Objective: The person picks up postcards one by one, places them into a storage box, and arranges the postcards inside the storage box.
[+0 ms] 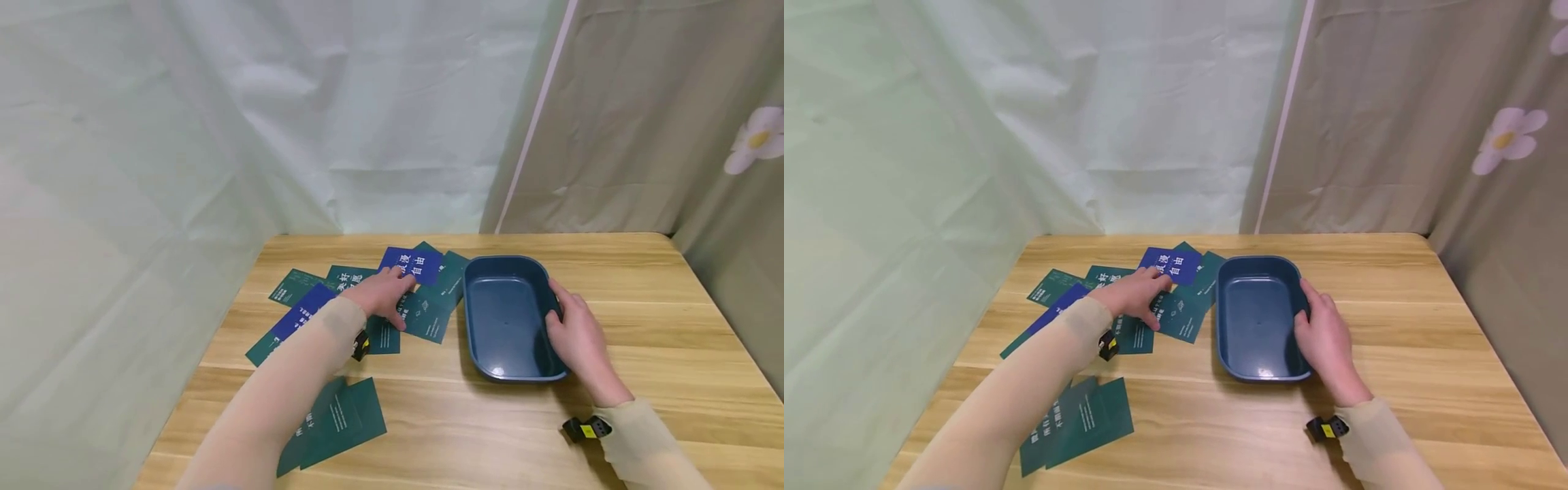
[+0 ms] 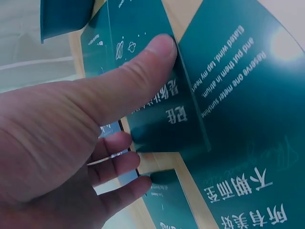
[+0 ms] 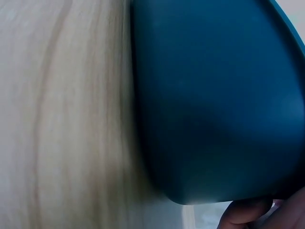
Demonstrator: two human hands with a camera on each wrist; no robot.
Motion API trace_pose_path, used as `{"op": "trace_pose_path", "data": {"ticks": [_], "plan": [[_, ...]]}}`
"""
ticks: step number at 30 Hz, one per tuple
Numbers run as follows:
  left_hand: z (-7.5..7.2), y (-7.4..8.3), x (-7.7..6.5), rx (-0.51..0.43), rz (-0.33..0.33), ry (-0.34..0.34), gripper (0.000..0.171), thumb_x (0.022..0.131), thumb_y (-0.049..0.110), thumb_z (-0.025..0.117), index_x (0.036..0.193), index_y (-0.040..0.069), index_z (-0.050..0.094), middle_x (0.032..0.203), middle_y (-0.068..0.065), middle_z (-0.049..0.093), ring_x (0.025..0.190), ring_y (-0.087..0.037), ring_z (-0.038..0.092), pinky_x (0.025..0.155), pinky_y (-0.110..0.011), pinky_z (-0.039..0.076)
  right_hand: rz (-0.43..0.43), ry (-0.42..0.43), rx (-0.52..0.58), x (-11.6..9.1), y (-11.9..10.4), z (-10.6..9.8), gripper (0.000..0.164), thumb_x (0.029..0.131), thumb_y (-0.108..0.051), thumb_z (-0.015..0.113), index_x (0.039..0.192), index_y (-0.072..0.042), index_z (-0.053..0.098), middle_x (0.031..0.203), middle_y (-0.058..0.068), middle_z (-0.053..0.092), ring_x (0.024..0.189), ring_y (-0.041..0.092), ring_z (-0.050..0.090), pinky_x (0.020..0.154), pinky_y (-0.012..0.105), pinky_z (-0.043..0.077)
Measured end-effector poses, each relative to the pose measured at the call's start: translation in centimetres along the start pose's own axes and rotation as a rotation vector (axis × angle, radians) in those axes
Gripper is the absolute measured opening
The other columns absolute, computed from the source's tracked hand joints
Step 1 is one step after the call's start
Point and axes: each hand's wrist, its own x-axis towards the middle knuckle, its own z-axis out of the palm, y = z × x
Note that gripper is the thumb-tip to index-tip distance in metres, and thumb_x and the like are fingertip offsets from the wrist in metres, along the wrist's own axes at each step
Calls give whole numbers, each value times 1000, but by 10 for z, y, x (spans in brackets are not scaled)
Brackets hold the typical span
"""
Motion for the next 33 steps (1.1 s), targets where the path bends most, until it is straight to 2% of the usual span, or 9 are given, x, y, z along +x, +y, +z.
{"op": "trace_pose_path", "data": {"ticks": [3,7,12,14,17,21,25,30,33], "plan": [[0,0,-1,-15,-21,-8,84,83,45,98,151,18,56,157,-16,46,141,-34,43,121,-53,45,0,5,-3,-1,0,2,59,104,0,55,162,5,48,104,25,58,80,37,52,67,43,38],[2,-1,-1,-13,-27,14,77,83,44,99,141,16,58,157,-16,43,138,-34,43,118,-51,48,1,16,0,-2,0,3,58,103,1,54,161,6,49,115,32,61,86,41,54,71,48,41],[4,-7,0,-23,-20,25,74,84,43,99,137,16,55,145,-13,55,130,-31,52,114,-49,51,18,13,7,-3,0,3,58,104,0,53,162,6,47,125,34,60,92,43,56,74,51,44],[4,-9,-2,-48,-6,23,73,86,39,98,139,15,54,139,-10,62,125,-29,58,112,-47,52,24,9,7,-3,0,3,58,105,0,53,162,6,47,126,34,60,93,43,56,74,50,44],[7,-15,-4,-90,-13,31,72,89,34,96,146,17,56,137,-8,65,122,-27,61,111,-47,53,24,9,4,-4,0,3,58,105,0,53,162,6,47,127,35,60,92,43,57,74,49,45],[11,-20,-9,-100,-28,30,75,91,40,94,153,19,58,144,-9,57,130,-28,54,116,-51,50,17,13,2,-5,0,3,58,105,0,53,162,6,47,129,36,60,94,44,58,75,52,47],[10,-19,-14,-85,-14,13,76,89,43,95,150,17,60,146,-9,53,130,-30,48,116,-50,49,14,18,-6,-5,0,3,59,105,0,53,163,6,46,130,36,60,92,45,60,73,52,48],[10,-17,-15,-30,4,7,75,86,43,97,143,13,57,139,-10,55,126,-31,49,114,-47,50,24,12,-7,-5,-1,3,59,105,0,53,163,5,46,130,36,59,91,43,59,71,48,46],[10,-18,-15,-41,17,9,76,86,41,98,142,13,54,137,-11,58,126,-31,51,114,-47,49,33,7,-8,-5,-2,3,59,106,0,54,164,5,45,129,36,59,90,42,58,70,47,46]]}}
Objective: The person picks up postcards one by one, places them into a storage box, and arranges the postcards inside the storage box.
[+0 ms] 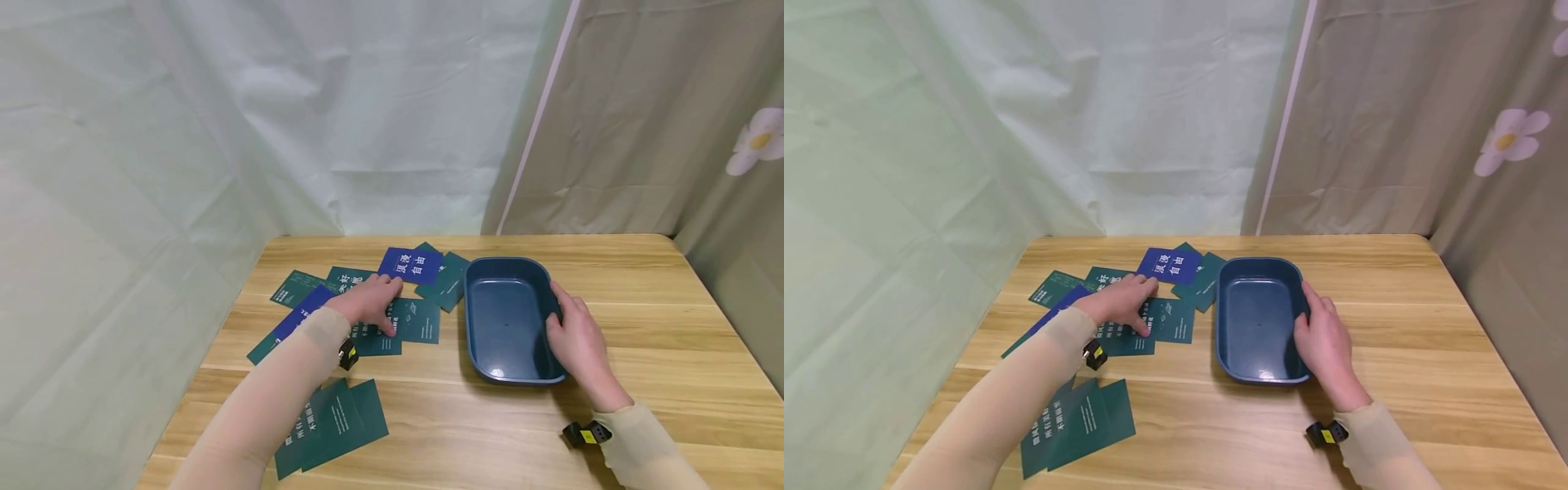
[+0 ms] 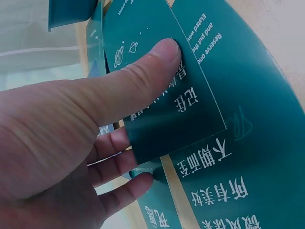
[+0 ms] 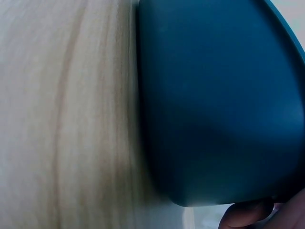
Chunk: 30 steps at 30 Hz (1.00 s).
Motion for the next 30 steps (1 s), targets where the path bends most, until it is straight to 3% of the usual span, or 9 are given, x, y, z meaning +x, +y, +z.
{"op": "trace_pose_path", "data": {"ticks": [6,12,16,22,26,30], "plan": [[-1,-13,-6,-154,25,31,58,95,26,91,140,17,55,133,-7,62,119,-26,60,108,-45,54,7,-9,-1,-1,-1,2,59,106,0,54,164,5,45,130,36,59,90,42,59,69,46,46],[-9,-32,-21,-308,152,66,23,109,8,72,130,15,67,115,-7,66,102,-25,61,96,-46,55,-9,11,-12,0,-1,1,59,105,0,54,163,5,46,126,35,60,86,41,58,68,46,45],[-10,-40,-30,-388,206,94,21,112,5,64,129,16,71,114,-2,67,98,-21,60,93,-44,55,-11,11,-11,2,-1,1,58,105,0,54,163,5,46,124,35,60,81,39,57,64,42,43],[-12,-39,-37,-474,172,157,29,111,7,67,140,10,66,113,-3,65,101,-23,61,94,-43,55,-5,6,-7,3,-2,2,58,106,-1,54,163,6,46,125,35,60,84,40,57,65,43,44],[-16,-36,-38,-579,126,224,27,107,10,75,133,7,67,112,-2,68,103,-22,63,95,-41,57,0,2,-7,3,-2,3,58,106,-1,53,163,6,45,127,36,59,85,41,58,66,43,44],[-20,-35,-38,-717,108,280,19,107,15,77,124,12,70,112,-4,72,104,-23,67,96,-40,58,16,-10,-3,2,-3,4,59,107,-2,53,164,5,44,128,35,59,85,40,58,65,42,44]]}}
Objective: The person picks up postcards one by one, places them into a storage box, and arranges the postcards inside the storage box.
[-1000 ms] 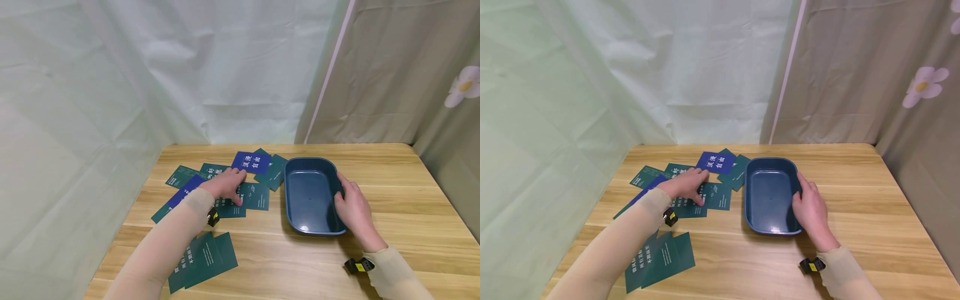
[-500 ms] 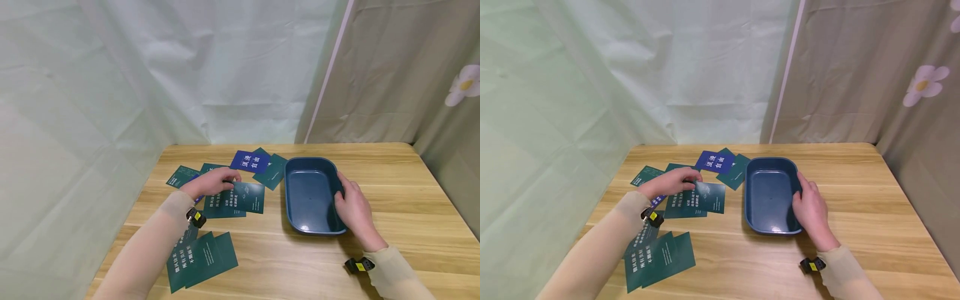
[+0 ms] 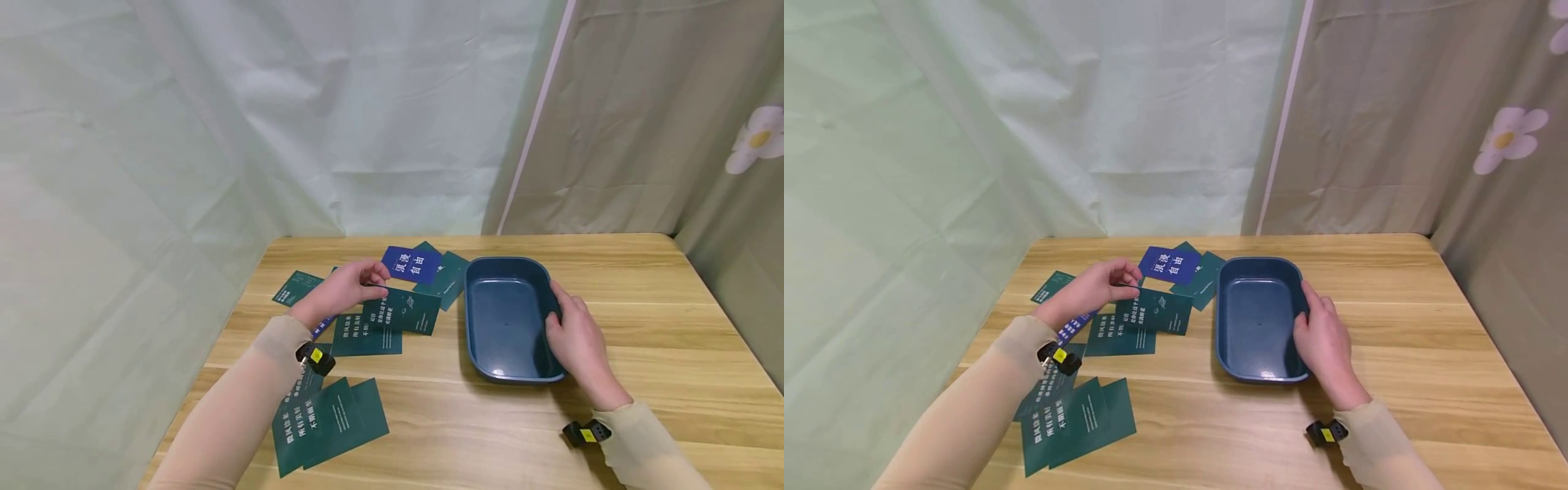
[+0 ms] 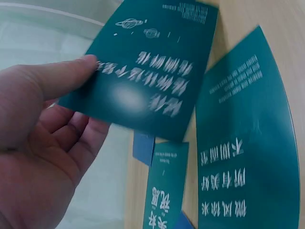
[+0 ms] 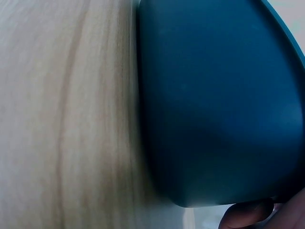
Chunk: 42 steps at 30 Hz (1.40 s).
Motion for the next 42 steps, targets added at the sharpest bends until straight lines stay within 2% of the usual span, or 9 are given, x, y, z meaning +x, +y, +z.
{"op": "trace_pose_path", "data": {"ticks": [3,7,12,16,19,23,26,33,42], "plan": [[-2,5,1,-55,4,48,13,110,19,72,122,15,73,117,-4,72,105,-25,66,94,-41,58,6,-5,3,0,-1,0,59,107,-2,53,165,5,43,128,35,58,85,39,57,65,42,44],[-6,16,6,-61,36,97,13,114,20,65,123,15,73,123,-6,71,104,-27,63,92,-43,56,-4,4,4,2,-1,1,59,107,-2,54,164,5,44,128,35,59,85,40,58,65,42,44],[-6,37,22,22,94,107,13,114,21,66,126,20,70,129,-4,71,108,-23,65,97,-44,56,-4,9,5,3,-3,1,59,107,-2,52,164,6,44,131,36,58,91,44,60,70,50,49],[-5,63,37,74,124,56,18,116,25,62,132,23,69,130,-3,71,107,-21,68,97,-44,58,3,5,13,4,-6,3,59,107,-2,52,164,6,43,133,37,57,95,46,60,75,55,51],[-1,84,48,102,161,-2,23,118,22,56,137,22,69,129,-3,71,99,-22,70,89,-42,61,-4,13,17,4,-9,6,59,106,-1,52,164,6,43,132,37,58,95,46,60,75,55,51],[8,105,63,180,265,-69,29,119,13,50,140,16,70,137,-5,70,112,-20,69,98,-37,57,-3,10,15,3,-12,10,60,105,-1,52,164,6,43,131,37,58,92,46,60,73,56,51],[15,115,73,247,325,-106,29,119,10,49,137,12,71,139,-6,70,124,-19,64,110,-35,50,9,0,13,2,-15,12,61,106,-1,52,165,5,43,132,37,58,91,45,60,73,55,51],[29,134,87,305,384,-176,26,119,8,48,128,9,72,129,-4,72,121,-18,64,110,-29,48,12,16,8,2,-17,12,61,105,-2,53,165,4,44,128,35,59,86,43,59,69,52,49],[60,140,106,331,425,-272,25,119,11,47,139,11,62,141,-6,68,131,-21,63,112,-31,49,0,20,-4,0,-16,16,59,105,-1,56,163,5,45,123,35,60,85,44,60,70,56,51]]}}
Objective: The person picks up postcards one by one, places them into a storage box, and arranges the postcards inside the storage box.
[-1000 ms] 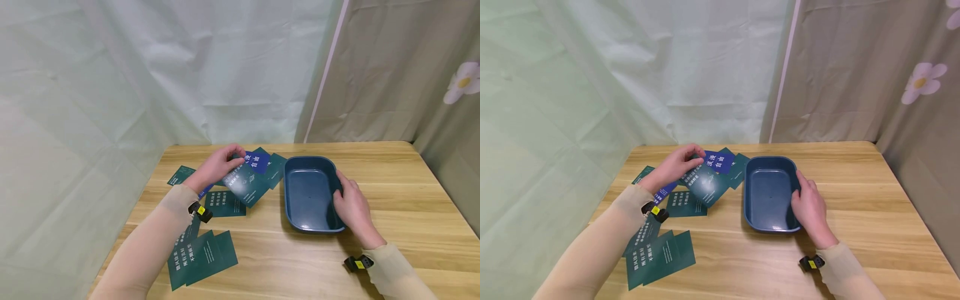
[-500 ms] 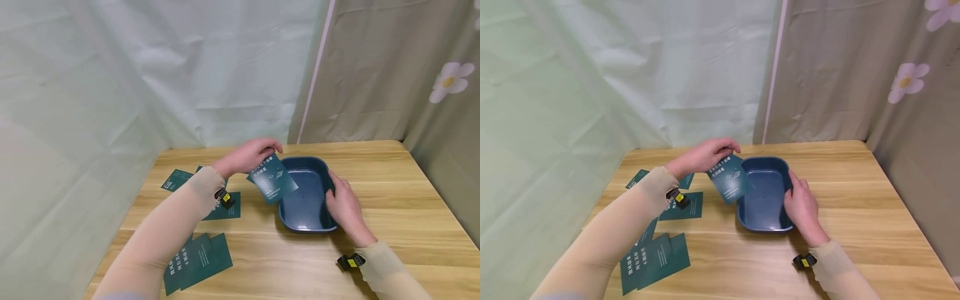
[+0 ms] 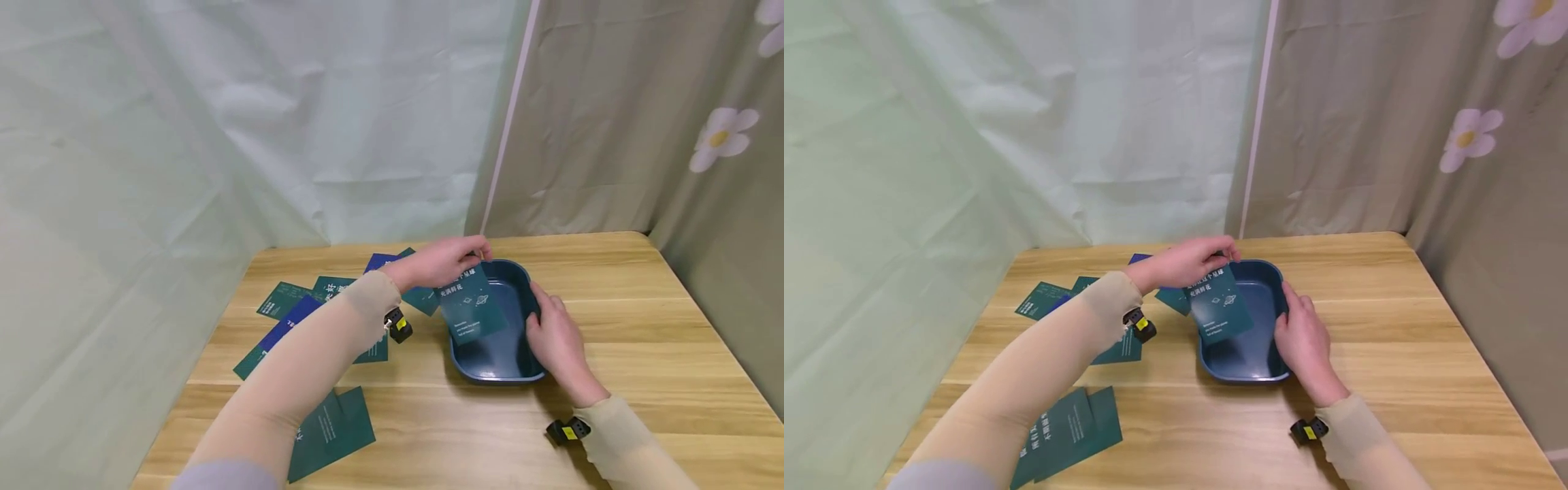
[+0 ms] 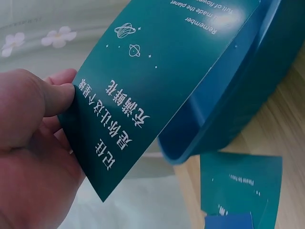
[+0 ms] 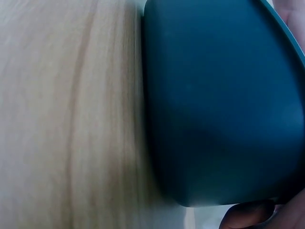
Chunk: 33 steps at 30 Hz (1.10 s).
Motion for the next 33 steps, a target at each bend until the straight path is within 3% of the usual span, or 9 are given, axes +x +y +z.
{"op": "trace_pose_path", "data": {"ticks": [5,19,26,33], "plan": [[12,0,16,-12,18,-31,24,119,10,47,140,7,58,143,-12,66,130,-22,61,113,-32,47,-10,10,-7,0,0,2,59,105,0,57,163,6,46,120,34,61,80,43,59,65,53,50],[50,-8,39,64,42,-184,22,117,2,47,129,9,63,129,-4,64,115,-18,57,104,-24,46,-13,-6,-4,-3,-1,4,60,105,1,57,163,6,45,115,31,60,75,37,56,61,44,44],[63,-7,46,218,10,-260,28,110,3,64,135,17,63,134,0,63,119,-15,57,110,-24,45,-13,-6,-9,-5,-2,2,60,105,1,56,163,5,45,115,30,60,75,37,56,60,43,44],[73,-6,45,277,-51,-290,43,99,17,87,136,20,65,129,-1,55,108,-14,58,92,-23,51,-17,-8,-5,-5,-4,0,60,105,1,56,163,6,45,113,29,59,73,35,55,59,42,44]]}}
